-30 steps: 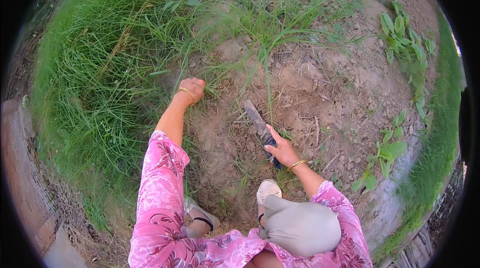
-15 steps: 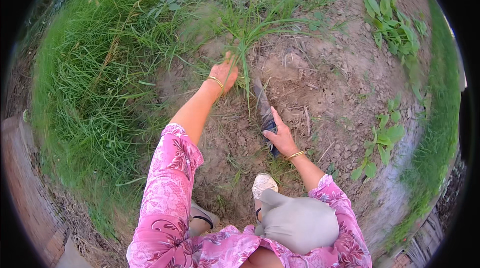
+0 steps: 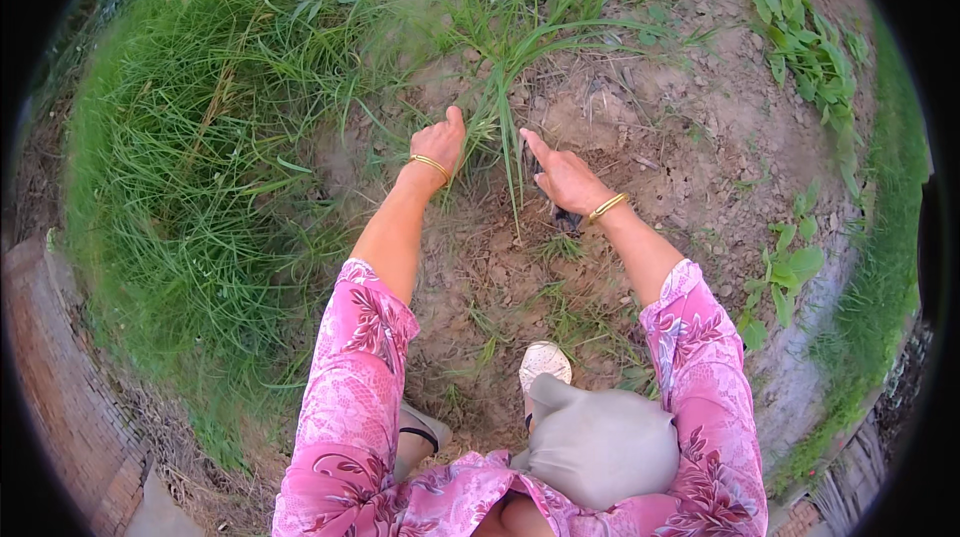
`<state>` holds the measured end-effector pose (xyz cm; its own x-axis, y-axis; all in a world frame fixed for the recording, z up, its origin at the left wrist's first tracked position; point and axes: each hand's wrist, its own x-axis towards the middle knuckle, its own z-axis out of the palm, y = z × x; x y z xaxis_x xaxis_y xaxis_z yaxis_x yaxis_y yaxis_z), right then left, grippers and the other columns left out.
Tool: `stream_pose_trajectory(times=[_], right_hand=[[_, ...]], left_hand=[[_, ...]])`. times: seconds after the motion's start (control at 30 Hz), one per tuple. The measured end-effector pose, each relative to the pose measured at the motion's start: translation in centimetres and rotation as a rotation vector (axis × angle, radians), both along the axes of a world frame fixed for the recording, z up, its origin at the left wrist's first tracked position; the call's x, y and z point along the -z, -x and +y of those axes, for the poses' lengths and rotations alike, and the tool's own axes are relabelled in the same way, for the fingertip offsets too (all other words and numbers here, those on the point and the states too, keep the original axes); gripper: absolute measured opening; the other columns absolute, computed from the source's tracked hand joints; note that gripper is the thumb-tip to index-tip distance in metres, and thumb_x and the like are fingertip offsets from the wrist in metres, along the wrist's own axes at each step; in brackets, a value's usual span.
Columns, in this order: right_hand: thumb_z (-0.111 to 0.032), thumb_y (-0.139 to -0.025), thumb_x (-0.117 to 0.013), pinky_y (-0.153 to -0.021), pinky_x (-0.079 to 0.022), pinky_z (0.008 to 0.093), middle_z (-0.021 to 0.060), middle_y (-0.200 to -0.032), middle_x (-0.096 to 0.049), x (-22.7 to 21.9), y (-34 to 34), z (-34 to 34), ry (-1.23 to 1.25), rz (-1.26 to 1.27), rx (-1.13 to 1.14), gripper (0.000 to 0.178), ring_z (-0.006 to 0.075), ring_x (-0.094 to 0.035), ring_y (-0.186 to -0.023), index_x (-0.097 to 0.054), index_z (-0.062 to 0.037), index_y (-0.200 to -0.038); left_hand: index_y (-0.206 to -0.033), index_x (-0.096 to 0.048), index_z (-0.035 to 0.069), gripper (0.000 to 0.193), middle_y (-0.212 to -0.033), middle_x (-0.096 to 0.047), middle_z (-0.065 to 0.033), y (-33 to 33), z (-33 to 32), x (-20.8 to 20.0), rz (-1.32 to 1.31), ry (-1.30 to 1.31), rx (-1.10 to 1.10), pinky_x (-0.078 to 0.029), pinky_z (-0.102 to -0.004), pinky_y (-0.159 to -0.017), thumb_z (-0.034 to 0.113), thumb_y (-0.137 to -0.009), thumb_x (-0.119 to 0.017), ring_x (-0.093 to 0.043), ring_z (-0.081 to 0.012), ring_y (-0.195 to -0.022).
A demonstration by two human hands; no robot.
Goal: The person uses a handheld knife to cut grass in a garden area. They gather bunches of grass with one hand and slice them near the base with the other, repeating this process across the patch of vegetation.
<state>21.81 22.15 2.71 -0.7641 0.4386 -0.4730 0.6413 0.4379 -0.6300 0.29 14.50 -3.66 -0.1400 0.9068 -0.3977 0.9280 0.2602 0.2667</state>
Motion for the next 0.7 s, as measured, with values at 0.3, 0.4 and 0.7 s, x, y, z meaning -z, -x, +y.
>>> stream_pose_trajectory(times=[0.3, 0.4, 0.7], right_hand=[[-0.004, -0.074, -0.048, -0.068, -0.045, 0.0478, 0.0283, -0.081, -0.058, 5.0, 3.6, -1.5, 0.002, 0.036, 0.09, 0.065, 0.0436, -0.056, -0.079, -0.021, -0.0003, -0.133], [-0.004, -0.073, -0.052, -0.069, -0.045, 0.0474, 0.0284, -0.082, -0.057, 4.6, 2.4, -4.3, 0.107, 0.101, 0.148, 0.071, 0.0441, -0.056, -0.08, -0.018, -0.0025, -0.135], [-0.003, -0.073, -0.051, -0.069, -0.043, 0.0462, 0.0291, -0.08, -0.056, -1.0, -7.2, -4.6, 0.098, 0.232, 0.339, 0.068, 0.0435, -0.056, -0.076, -0.022, -0.0027, -0.135]], left_hand=[[-0.091, -0.052, 0.005, 0.014, -0.075, -0.062, -0.0212, -0.7, -1.3, -1.9, -0.025, 0.024, -0.013, -0.048, -0.0473, -0.064, 0.012, -0.081, -0.045, -0.06, -0.0407, -0.073], [-0.088, -0.053, 0.005, 0.013, -0.078, -0.062, -0.019, -0.9, -3.7, -3.0, 0.026, 0.1, 0.17, -0.048, -0.0459, -0.063, 0.01, -0.078, -0.047, -0.06, -0.0378, -0.074], [-0.089, -0.056, 0.003, 0.018, -0.106, -0.056, -0.0132, -5.5, 4.7, -5.5, 0.206, -0.305, 0.823, -0.045, -0.0366, -0.076, 0.009, -0.071, -0.055, -0.043, -0.0302, -0.115]])
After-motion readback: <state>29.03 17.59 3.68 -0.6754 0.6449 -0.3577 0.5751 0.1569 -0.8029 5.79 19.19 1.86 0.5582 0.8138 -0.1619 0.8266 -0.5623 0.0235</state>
